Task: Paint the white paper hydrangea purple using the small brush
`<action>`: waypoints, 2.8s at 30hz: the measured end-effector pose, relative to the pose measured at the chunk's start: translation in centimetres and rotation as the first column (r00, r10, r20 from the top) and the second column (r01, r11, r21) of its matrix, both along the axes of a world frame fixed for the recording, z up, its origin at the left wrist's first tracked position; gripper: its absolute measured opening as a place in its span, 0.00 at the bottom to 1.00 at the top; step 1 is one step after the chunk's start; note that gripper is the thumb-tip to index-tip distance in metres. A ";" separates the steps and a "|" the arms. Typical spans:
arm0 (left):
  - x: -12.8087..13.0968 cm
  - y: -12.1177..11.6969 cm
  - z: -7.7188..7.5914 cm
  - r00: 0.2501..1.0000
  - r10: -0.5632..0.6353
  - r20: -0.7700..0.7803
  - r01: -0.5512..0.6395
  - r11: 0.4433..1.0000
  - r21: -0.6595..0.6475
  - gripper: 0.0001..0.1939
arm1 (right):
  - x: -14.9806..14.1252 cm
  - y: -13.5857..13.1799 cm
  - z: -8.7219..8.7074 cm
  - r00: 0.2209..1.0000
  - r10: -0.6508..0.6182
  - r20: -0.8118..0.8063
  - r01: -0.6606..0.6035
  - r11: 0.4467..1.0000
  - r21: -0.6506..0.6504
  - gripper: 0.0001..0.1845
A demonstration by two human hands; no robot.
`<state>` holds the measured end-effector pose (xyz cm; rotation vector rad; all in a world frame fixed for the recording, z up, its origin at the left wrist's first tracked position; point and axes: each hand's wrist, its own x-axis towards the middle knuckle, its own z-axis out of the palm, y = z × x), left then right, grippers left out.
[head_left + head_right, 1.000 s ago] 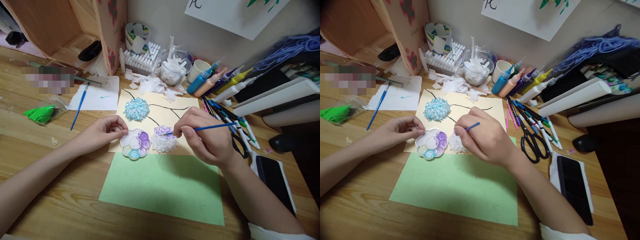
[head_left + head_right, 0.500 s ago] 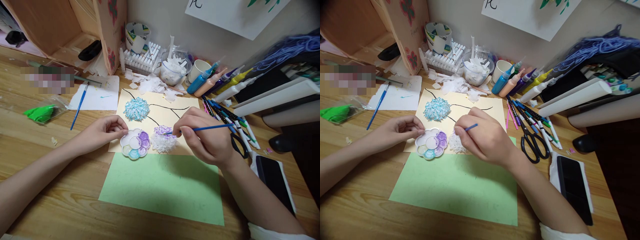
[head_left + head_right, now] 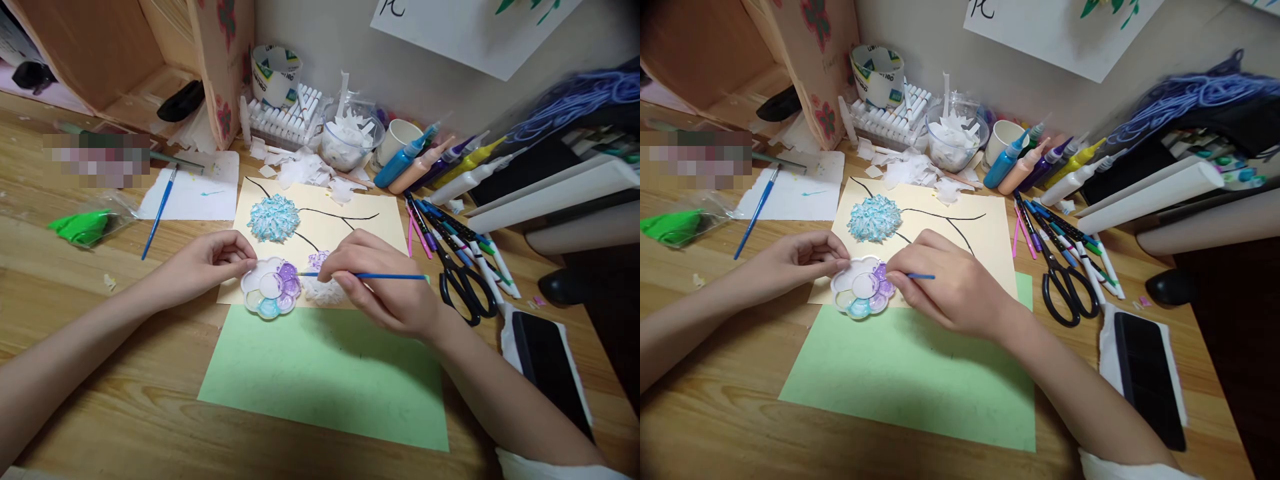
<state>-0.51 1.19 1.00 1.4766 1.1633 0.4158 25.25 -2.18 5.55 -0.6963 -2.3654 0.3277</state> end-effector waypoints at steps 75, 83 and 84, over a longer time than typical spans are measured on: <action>-0.2 0.0 0.0 1.000 0.011 0.018 -0.010 1.000 -0.022 0.11 | 0.9 0.3 1.0 0.994 -0.104 0.009 0.103 0.992 0.069 0.12; -0.1 0.0 0.0 1.000 0.001 -0.007 -0.001 1.000 -0.009 0.12 | 0.8 0.3 1.0 0.994 -0.107 0.025 0.106 0.993 0.059 0.13; -0.1 0.0 0.0 1.000 0.000 -0.011 0.000 1.000 -0.009 0.12 | 0.8 0.3 1.0 0.994 -0.111 0.017 0.110 0.992 0.059 0.13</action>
